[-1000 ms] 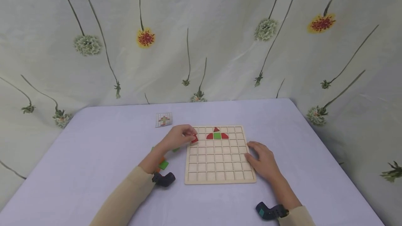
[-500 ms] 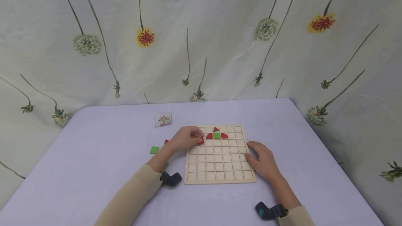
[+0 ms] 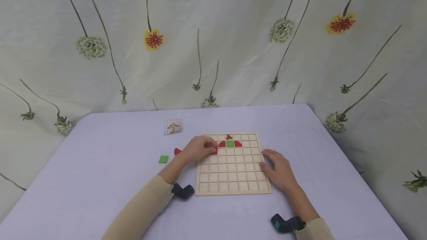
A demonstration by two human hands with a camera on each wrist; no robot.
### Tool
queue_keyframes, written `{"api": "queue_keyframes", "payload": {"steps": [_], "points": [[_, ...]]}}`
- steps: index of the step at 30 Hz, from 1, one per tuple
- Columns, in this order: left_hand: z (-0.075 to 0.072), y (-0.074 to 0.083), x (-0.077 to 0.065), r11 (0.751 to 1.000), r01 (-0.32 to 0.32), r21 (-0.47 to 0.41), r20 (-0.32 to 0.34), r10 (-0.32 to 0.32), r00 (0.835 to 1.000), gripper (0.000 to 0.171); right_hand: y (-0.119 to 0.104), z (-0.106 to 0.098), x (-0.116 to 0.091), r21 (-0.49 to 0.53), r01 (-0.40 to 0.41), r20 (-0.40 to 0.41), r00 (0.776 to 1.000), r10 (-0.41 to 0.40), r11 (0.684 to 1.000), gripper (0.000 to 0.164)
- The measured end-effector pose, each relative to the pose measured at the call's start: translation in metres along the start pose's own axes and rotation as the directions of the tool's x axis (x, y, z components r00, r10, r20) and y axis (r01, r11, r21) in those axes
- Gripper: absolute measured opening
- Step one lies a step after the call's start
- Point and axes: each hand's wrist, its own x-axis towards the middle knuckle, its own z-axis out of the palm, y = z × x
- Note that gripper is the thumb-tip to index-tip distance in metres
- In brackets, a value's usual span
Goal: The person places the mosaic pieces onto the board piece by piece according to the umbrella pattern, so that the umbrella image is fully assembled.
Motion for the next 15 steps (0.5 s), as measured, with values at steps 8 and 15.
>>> {"api": "queue_keyframes", "payload": {"steps": [8, 15], "points": [[0.0028, 0.0049, -0.0045, 0.999, -0.006, 0.047, -0.029, 0.007, 1.000, 0.018, -0.0005, 0.0011, -0.0004, -0.009, -0.009, -0.006, 1.000, 0.009, 1.000, 0.042], [0.0041, 0.0085, -0.0102, 0.991, -0.060, 0.116, -0.032, 0.065, 0.997, 0.020, -0.0021, -0.0001, 0.0000, -0.008, -0.044, 0.013, 0.999, 0.044, 0.999, 0.043]]}}
